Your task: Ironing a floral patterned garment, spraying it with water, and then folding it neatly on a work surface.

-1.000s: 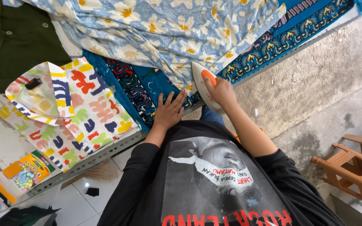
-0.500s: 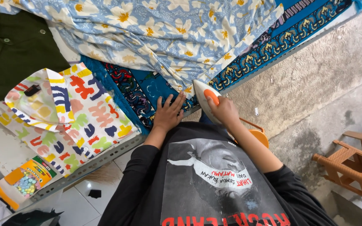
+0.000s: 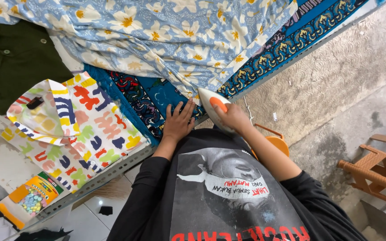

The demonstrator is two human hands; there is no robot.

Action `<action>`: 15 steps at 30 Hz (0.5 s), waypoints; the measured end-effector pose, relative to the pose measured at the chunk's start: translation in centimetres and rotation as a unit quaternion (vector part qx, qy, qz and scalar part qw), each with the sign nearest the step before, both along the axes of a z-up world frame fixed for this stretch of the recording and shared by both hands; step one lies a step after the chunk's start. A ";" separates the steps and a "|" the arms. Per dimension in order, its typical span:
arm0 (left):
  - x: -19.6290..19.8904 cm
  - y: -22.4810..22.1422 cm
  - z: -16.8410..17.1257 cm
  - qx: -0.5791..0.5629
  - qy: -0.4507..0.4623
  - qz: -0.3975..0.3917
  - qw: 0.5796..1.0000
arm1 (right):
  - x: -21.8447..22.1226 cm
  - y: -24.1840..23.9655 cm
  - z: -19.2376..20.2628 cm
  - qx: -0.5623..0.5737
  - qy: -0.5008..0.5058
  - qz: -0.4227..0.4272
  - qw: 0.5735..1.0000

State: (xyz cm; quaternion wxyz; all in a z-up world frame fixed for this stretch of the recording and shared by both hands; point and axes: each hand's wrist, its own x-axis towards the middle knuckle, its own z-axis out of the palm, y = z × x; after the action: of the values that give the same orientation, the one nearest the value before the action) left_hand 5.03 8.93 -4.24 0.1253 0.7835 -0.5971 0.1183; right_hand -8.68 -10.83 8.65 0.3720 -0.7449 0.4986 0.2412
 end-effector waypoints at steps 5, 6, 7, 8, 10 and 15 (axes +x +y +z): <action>0.1 -0.1 0.2 0.003 0.001 0.005 1.000 | 0.1 1.3 0.4 -0.060 0.006 0.033 0.998; 0.1 -0.2 0.5 0.006 -0.007 0.006 1.000 | 0.3 1.2 0.6 -0.088 0.011 0.038 0.995; 0.0 -0.2 0.3 0.007 -0.007 0.005 1.000 | 0.2 0.5 -0.2 -0.087 0.011 0.037 0.995; 0.0 -0.3 0.2 0.008 -0.001 0.005 1.000 | 0.1 -0.2 -1.0 -0.108 0.010 0.014 0.994; 0.0 -0.2 0.3 0.014 0.004 0.005 1.000 | 0.4 -1.7 -1.9 -0.125 0.008 -0.008 0.992; 0.1 -0.2 0.7 0.021 -0.004 -0.004 1.000 | -0.5 -6.6 -5.8 -0.074 -0.050 -0.074 0.993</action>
State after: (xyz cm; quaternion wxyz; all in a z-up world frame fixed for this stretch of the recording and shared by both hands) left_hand 5.15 8.73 -3.50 0.1068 0.7833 -0.6028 0.1078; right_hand -9.21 -17.40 2.83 0.3573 -0.7423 0.5498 0.1380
